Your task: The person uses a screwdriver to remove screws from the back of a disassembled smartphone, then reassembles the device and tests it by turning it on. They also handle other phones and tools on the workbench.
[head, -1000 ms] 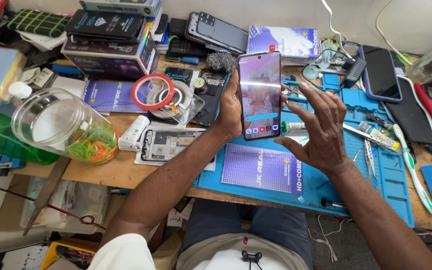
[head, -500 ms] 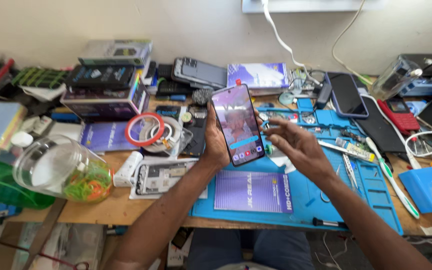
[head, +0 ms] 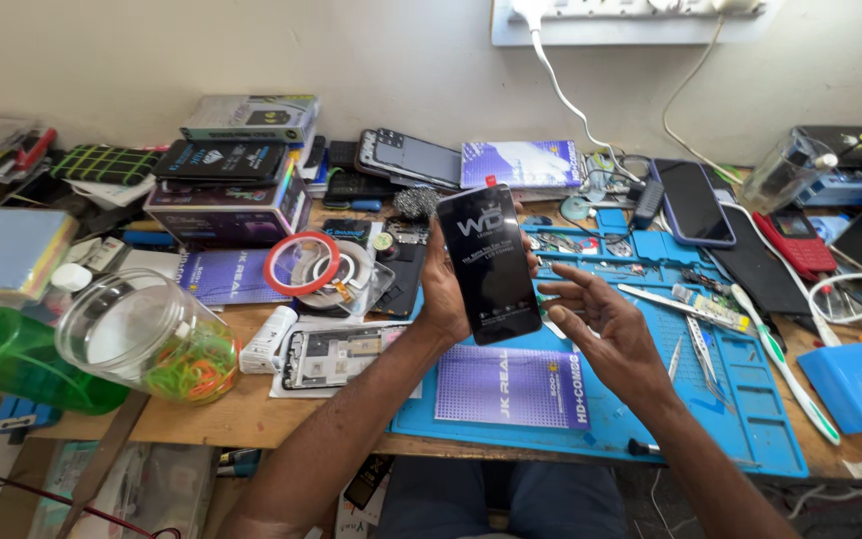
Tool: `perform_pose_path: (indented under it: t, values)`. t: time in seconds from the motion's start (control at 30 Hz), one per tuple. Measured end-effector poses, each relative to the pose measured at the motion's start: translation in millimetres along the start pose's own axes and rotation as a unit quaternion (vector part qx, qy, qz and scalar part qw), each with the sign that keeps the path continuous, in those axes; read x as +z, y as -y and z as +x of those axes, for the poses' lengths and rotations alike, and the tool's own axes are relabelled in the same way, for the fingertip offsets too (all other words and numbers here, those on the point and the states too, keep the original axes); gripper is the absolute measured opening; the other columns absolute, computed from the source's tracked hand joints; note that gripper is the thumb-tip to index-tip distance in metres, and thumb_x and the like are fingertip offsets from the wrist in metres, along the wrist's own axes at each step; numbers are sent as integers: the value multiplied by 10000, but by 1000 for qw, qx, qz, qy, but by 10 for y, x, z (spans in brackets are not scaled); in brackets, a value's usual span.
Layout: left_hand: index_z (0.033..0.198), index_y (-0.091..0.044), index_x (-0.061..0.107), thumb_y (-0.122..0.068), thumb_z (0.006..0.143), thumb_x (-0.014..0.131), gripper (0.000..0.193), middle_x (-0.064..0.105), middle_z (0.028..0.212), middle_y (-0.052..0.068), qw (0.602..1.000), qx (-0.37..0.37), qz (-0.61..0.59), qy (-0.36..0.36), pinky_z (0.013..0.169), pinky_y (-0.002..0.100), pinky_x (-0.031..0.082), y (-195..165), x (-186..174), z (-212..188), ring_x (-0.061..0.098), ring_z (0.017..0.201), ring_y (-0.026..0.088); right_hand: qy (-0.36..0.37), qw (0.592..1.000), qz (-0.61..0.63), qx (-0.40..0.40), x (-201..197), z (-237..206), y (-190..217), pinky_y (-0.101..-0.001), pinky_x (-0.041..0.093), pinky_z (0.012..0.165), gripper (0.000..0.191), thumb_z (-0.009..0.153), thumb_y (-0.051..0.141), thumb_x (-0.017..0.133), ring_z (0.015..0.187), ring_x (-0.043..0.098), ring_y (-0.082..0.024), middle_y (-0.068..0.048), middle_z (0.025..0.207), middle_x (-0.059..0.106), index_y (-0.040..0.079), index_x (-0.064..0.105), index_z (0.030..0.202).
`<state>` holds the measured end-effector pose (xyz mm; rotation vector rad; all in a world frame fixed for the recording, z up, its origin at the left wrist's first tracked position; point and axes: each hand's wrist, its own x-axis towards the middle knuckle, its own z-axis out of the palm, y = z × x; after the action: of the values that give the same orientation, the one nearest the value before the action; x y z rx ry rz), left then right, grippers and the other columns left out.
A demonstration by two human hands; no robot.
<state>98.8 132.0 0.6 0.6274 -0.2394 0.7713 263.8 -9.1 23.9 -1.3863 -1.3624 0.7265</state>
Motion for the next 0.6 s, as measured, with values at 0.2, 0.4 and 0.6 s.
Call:
perform_pose_path:
  t: [0.2,0.4,0.6]
  values:
    - [1562,-2,439,-765,1049,291,931,673,1209,177,1000,-11,0,13,963,451,578,-26,41,-12,694,1081,293,-36,993,-105,-46,62,12,81,-372,601,935,611,912,192,700,1154,708,-244,-160,1311,699,42,490,1466]
    - [1542,-22,465,-737,1067,252,884,667,1258,197,997,-57,40,30,983,439,582,103,-39,-56,700,1120,305,-91,968,-163,-164,6,188,340,-395,593,942,591,945,172,701,1166,700,-261,-169,1326,686,33,490,1479]
    - [1526,-11,485,-724,1090,226,875,663,1286,206,992,-94,54,62,990,419,590,206,-108,-96,701,1140,298,-85,993,-36,-79,-113,502,491,-276,585,803,343,1003,213,684,916,722,-130,-105,1029,783,9,704,1279]
